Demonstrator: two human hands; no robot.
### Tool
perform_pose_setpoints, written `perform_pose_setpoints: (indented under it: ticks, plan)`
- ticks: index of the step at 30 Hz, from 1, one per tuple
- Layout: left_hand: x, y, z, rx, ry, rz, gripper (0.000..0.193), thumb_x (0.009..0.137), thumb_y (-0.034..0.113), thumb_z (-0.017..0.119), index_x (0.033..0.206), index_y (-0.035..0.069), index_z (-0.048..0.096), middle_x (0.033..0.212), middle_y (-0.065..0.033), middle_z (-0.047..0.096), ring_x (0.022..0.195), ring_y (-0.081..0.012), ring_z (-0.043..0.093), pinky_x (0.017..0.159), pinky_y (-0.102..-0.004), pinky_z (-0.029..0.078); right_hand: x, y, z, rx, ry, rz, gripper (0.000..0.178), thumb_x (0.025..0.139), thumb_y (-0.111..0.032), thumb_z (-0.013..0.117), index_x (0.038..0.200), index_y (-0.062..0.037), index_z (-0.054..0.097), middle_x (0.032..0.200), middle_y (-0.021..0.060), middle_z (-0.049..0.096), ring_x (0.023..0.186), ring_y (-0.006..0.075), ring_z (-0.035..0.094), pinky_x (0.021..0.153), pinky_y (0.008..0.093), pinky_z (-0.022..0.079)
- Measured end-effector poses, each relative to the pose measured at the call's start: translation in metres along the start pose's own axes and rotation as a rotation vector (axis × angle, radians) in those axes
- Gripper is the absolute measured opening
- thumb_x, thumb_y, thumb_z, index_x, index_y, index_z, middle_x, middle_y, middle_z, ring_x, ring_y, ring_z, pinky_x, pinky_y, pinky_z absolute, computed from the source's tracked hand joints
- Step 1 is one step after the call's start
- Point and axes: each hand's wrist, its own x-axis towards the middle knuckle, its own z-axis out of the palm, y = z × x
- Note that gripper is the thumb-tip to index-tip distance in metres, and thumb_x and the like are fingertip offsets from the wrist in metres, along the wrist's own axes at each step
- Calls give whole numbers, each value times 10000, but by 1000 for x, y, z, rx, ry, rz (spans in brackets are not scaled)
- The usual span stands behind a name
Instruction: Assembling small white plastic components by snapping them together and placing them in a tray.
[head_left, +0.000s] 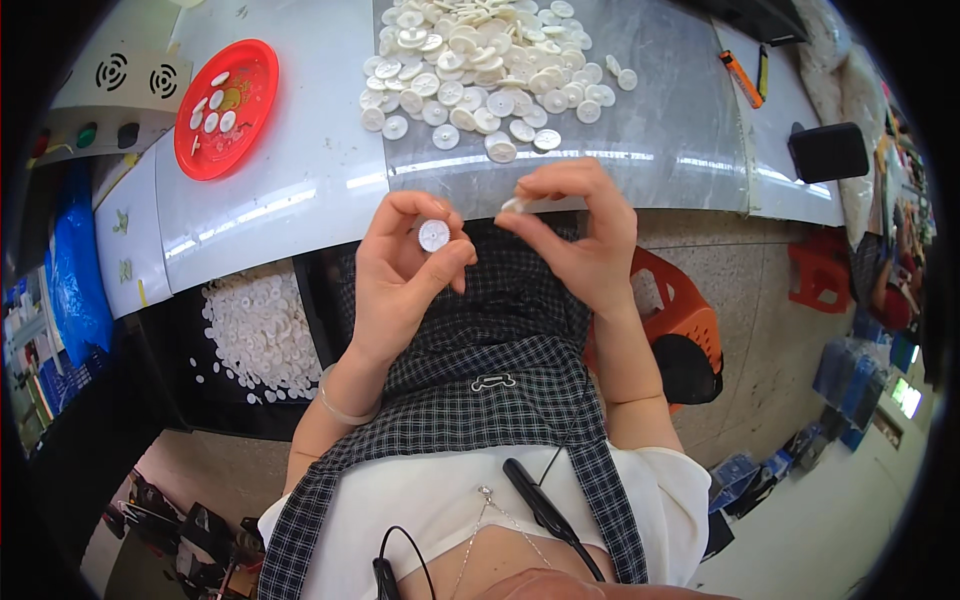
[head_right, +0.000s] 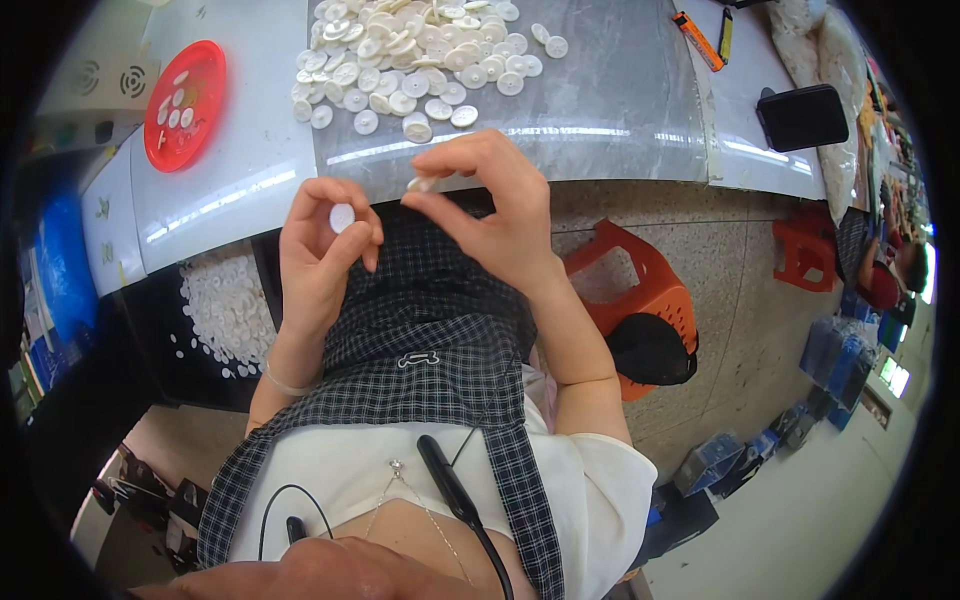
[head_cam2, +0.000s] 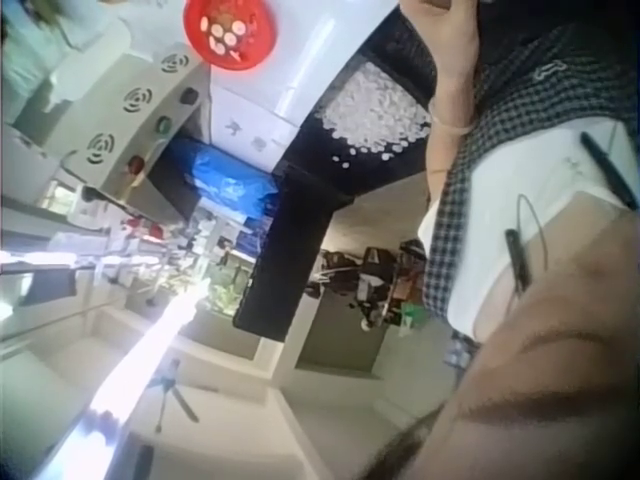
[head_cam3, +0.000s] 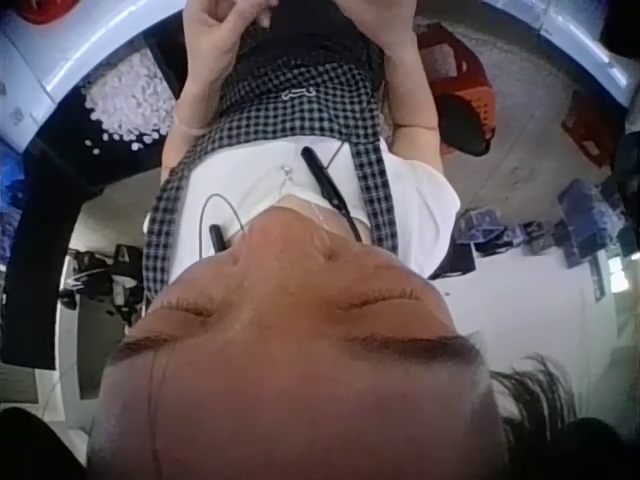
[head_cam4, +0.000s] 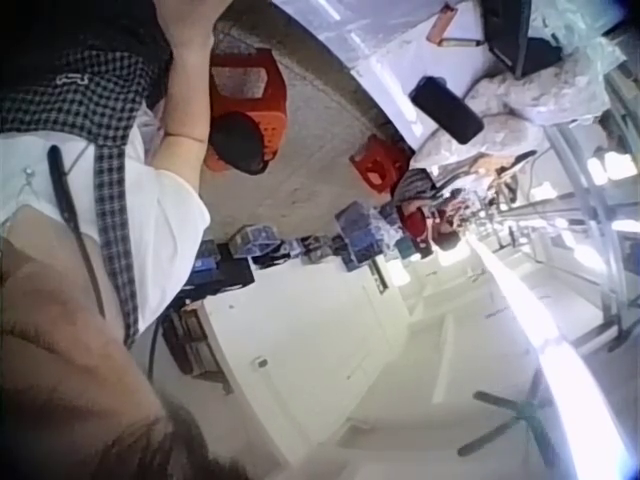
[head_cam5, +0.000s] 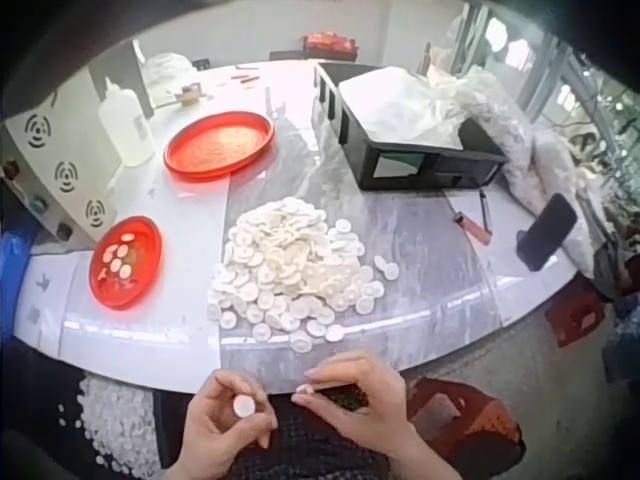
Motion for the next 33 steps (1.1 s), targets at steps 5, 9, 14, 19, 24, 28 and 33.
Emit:
perform_pose_setpoints:
  ticks: [5,9,14,19,24,28,33]
  plan:
    - [3,2,11,-174,-229,-94,358,851,-57,656,1163,3,491,1051,-39,541,916,-66,539,729,-200,491,-2,-5,8,242,-35,-157,547,634,66,812,1105,-53,560,878,70,657,817,198,641,693,290,518]
    - [3,1,13,-52,-147,5,335,843,-44,685,1126,1,511,1027,-27,549,823,-35,525,709,-174,462,-3,-9,10,124,-45,-252,574,634,84,796,1136,-64,560,917,63,660,843,213,639,744,293,512]
    - [2,-1,7,82,-117,101,336,816,-22,725,1094,3,538,995,-13,545,782,-22,516,678,-164,448,16,2,-9,-227,9,-109,371,674,-12,792,1014,-81,660,1022,64,668,968,229,595,792,320,490]
    - [0,-2,6,155,-86,90,332,796,-11,747,1072,3,563,969,-3,536,764,-19,505,661,-162,440,18,20,-5,-415,37,-51,199,729,-64,758,917,-82,694,959,29,673,900,224,584,748,316,478]
    - [0,-2,3,238,-94,146,325,798,-7,746,1073,4,574,984,-6,535,768,-29,515,676,-168,451,14,22,-4,-383,41,-57,186,742,-30,746,916,-69,694,923,45,678,810,202,611,690,289,487]
    - [0,-1,5,197,-93,124,323,804,-6,740,1078,-4,570,1001,-15,537,786,-41,527,702,-179,471,10,19,-7,-317,65,19,164,770,2,725,921,-51,688,915,48,678,790,164,625,659,267,487]
    - [0,-4,4,200,-103,138,344,845,-18,689,1146,-10,523,1037,-39,541,845,-77,566,689,-202,499,7,7,-8,44,107,147,141,800,52,686,922,-17,678,956,74,672,845,150,645,696,254,509]
